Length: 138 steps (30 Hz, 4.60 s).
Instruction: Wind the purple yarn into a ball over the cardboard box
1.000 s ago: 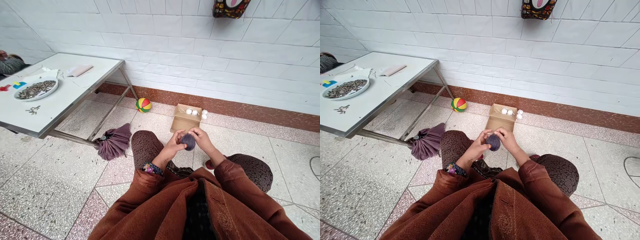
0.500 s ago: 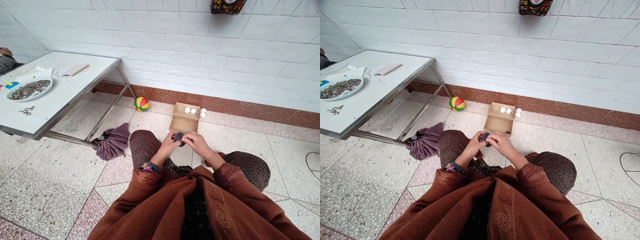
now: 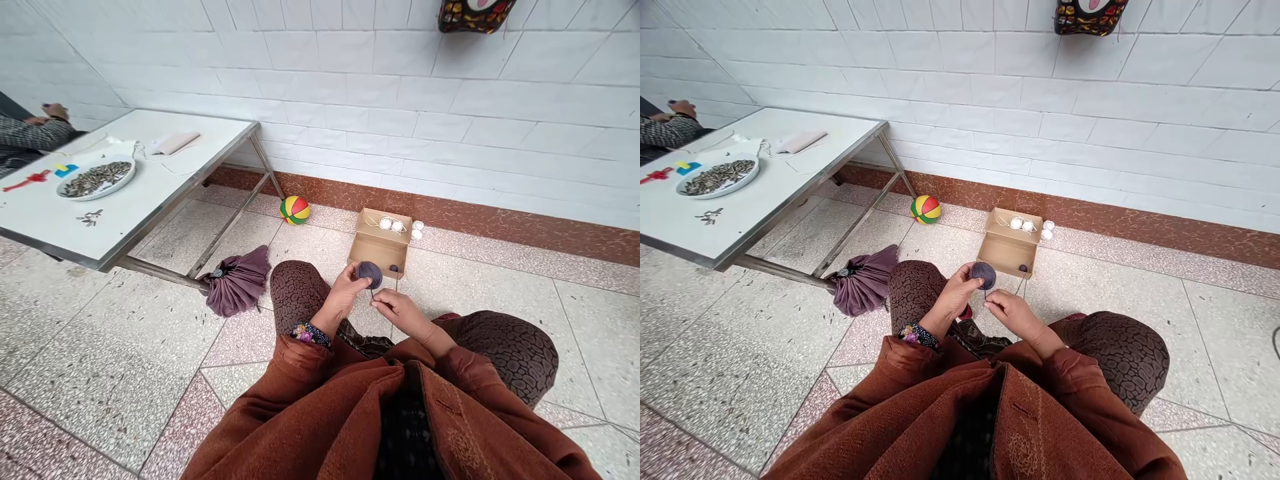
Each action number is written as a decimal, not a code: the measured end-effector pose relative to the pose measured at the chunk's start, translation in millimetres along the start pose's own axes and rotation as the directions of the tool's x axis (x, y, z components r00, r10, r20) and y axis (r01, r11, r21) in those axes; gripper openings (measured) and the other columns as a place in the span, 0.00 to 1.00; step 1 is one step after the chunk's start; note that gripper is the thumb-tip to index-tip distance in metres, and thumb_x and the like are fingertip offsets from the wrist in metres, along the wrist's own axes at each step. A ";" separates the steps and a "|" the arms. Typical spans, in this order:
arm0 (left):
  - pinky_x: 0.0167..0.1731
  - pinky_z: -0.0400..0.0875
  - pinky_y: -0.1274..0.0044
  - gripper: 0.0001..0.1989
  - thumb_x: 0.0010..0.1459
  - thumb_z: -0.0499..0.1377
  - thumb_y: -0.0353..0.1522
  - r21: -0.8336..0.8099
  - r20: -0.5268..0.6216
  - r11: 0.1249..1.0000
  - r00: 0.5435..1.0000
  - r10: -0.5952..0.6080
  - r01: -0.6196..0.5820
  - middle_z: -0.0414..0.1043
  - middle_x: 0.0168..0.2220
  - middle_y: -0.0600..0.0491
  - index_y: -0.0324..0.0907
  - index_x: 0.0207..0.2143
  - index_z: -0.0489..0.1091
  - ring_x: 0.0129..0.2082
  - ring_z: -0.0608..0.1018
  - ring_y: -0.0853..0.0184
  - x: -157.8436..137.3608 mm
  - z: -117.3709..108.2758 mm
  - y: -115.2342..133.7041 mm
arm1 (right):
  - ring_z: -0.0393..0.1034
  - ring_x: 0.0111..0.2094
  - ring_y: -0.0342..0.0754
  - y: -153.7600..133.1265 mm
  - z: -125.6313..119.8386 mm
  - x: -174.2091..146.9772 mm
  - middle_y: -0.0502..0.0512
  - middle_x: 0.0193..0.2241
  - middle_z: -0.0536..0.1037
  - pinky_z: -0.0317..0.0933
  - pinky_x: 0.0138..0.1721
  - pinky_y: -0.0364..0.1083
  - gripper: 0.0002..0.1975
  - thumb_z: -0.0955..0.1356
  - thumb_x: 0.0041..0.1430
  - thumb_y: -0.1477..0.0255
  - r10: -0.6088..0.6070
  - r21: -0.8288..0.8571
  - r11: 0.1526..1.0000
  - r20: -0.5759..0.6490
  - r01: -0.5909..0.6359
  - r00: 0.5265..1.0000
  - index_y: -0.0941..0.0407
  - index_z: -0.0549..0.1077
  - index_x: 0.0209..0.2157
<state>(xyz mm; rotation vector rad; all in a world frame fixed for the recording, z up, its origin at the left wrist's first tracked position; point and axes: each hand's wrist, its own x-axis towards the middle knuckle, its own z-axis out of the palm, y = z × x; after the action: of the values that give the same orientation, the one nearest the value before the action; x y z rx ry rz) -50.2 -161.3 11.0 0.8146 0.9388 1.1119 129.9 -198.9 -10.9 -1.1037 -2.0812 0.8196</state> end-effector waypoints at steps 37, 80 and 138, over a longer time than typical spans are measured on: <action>0.34 0.65 0.78 0.34 0.47 0.71 0.38 -0.212 0.293 0.960 0.949 -0.117 0.183 0.73 0.50 0.46 0.41 0.57 0.72 0.39 0.73 0.67 -15.7 -4.2 2.9 | 0.68 0.29 0.48 3.0 -3.9 41.3 0.52 0.29 0.75 0.64 0.33 0.46 0.15 0.63 0.67 0.58 0.295 0.279 0.934 -0.243 -0.224 0.924 0.53 0.71 0.34; 0.54 0.65 0.70 0.29 0.47 0.73 0.37 0.126 0.001 0.991 0.999 0.039 -0.039 0.76 0.46 0.49 0.41 0.51 0.72 0.48 0.75 0.61 -21.0 -6.5 -1.5 | 0.73 0.36 0.51 -28.0 -28.4 38.7 0.55 0.34 0.78 0.67 0.42 0.50 0.14 0.66 0.70 0.59 -0.025 0.151 0.988 -0.047 0.032 0.999 0.51 0.79 0.37; 0.57 0.66 0.67 0.36 0.47 0.72 0.37 0.188 0.090 0.977 0.992 0.085 -0.101 0.73 0.52 0.47 0.41 0.58 0.67 0.51 0.74 0.59 -14.1 -11.8 -7.3 | 0.71 0.32 0.48 -26.2 -28.3 21.8 0.53 0.30 0.77 0.65 0.36 0.47 0.13 0.67 0.69 0.61 -0.012 0.173 0.985 -0.013 0.014 1.000 0.53 0.76 0.34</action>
<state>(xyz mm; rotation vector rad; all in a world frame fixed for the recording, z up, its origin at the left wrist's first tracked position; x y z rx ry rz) -60.7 -175.9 2.6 1.0634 0.9572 1.0706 129.6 -185.7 31.4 -0.9977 -1.9641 0.9659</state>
